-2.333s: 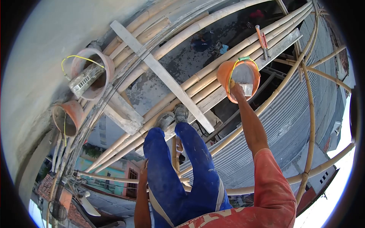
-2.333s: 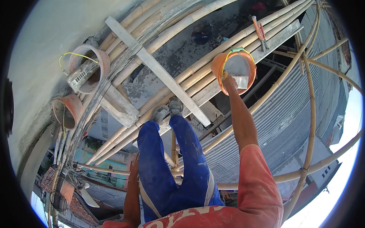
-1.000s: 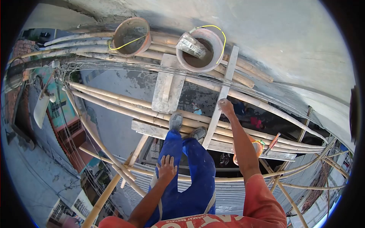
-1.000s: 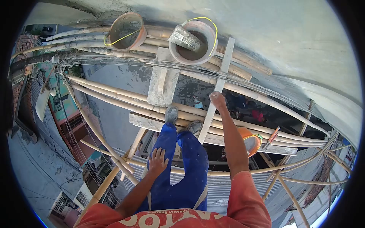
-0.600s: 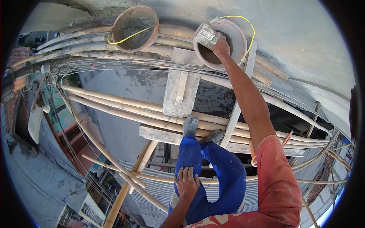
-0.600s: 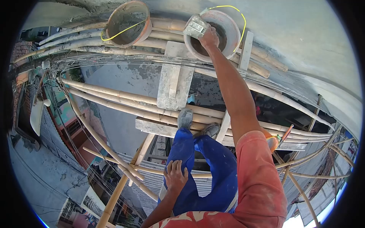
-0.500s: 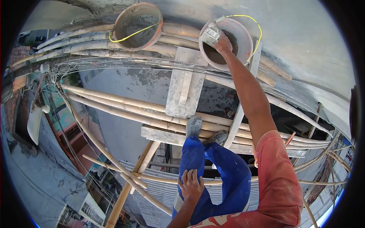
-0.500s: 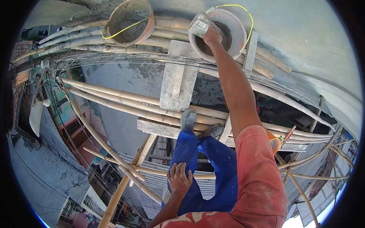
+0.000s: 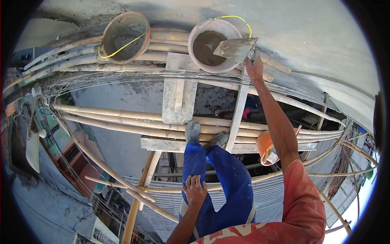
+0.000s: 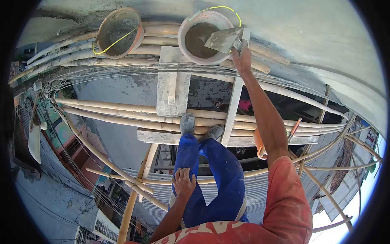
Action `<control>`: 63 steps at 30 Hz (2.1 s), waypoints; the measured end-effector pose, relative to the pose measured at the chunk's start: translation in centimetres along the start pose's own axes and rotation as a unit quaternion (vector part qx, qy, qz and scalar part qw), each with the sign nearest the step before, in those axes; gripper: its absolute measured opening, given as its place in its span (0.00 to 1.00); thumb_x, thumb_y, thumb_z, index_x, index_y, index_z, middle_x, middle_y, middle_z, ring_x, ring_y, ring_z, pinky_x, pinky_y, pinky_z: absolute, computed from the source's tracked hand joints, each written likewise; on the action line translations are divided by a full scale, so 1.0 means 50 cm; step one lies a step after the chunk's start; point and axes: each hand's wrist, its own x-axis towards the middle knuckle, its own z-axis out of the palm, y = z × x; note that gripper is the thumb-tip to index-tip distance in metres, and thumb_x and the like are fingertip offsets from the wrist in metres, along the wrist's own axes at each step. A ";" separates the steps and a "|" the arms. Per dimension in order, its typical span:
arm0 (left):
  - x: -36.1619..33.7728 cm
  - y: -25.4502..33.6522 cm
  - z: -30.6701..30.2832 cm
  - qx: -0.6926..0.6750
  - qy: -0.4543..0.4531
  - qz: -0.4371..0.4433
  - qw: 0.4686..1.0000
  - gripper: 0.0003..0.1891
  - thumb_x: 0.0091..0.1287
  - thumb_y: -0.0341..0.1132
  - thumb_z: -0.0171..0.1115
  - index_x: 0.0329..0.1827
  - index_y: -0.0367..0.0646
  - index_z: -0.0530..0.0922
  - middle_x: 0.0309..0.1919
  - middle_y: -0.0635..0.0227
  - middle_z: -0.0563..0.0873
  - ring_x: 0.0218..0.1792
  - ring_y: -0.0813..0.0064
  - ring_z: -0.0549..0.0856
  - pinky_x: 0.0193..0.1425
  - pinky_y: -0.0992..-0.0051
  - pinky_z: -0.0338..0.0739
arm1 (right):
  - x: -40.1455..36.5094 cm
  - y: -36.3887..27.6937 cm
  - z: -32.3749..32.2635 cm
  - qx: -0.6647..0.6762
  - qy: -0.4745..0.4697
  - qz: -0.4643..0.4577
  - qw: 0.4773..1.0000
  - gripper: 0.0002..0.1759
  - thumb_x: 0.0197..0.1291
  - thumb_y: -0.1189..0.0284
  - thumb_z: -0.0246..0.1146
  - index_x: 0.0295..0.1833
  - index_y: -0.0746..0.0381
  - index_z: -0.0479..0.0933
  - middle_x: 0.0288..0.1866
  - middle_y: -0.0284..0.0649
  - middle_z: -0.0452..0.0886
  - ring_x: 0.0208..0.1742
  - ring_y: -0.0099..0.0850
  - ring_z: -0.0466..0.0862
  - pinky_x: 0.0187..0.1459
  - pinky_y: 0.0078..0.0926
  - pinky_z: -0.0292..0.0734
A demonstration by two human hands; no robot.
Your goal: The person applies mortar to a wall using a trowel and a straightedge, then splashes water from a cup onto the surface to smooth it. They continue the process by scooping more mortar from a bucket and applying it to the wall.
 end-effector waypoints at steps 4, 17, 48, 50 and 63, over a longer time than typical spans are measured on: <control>0.011 -0.015 -0.010 -0.014 -0.023 0.018 0.999 0.18 0.58 0.40 0.58 0.50 0.45 0.75 0.50 0.68 0.77 0.60 0.64 0.70 0.58 0.51 0.64 | -0.085 -0.075 -0.087 0.060 0.083 0.026 0.994 0.13 0.55 0.78 0.55 0.46 0.69 0.66 0.32 0.43 0.76 0.34 0.29 0.77 0.36 0.26 0.72; 0.058 -0.013 -0.031 0.026 -0.022 0.156 0.987 0.15 0.57 0.35 0.59 0.46 0.39 0.75 0.42 0.57 0.79 0.49 0.54 0.76 0.53 0.60 0.71 | -0.638 -0.064 -0.597 0.050 0.288 0.179 0.939 0.20 0.59 0.70 0.60 0.54 0.68 0.68 0.45 0.37 0.77 0.46 0.22 0.75 0.46 0.21 0.71; 0.092 0.043 -0.060 0.110 -0.069 0.161 0.978 0.15 0.58 0.33 0.58 0.47 0.37 0.75 0.43 0.51 0.78 0.48 0.50 0.76 0.54 0.58 0.70 | -0.948 0.564 -0.512 -0.295 0.037 0.397 0.868 0.31 0.45 0.81 0.59 0.60 0.63 0.65 0.63 0.51 0.65 0.65 0.48 0.64 0.65 0.38 0.60; 0.090 0.054 -0.057 0.100 -0.056 0.143 0.983 0.15 0.57 0.33 0.59 0.47 0.37 0.75 0.43 0.52 0.79 0.48 0.50 0.76 0.54 0.59 0.70 | -0.930 0.557 -0.524 -0.289 0.001 0.452 0.844 0.30 0.46 0.83 0.54 0.60 0.62 0.66 0.64 0.53 0.64 0.66 0.49 0.63 0.65 0.39 0.60; 0.043 0.021 0.002 -0.106 -0.024 0.081 0.991 0.20 0.53 0.35 0.63 0.49 0.39 0.75 0.49 0.55 0.78 0.53 0.54 0.75 0.59 0.61 0.67 | -0.773 0.437 -0.602 -0.330 -0.055 0.403 0.852 0.23 0.51 0.73 0.54 0.56 0.64 0.70 0.57 0.50 0.72 0.60 0.46 0.70 0.60 0.40 0.64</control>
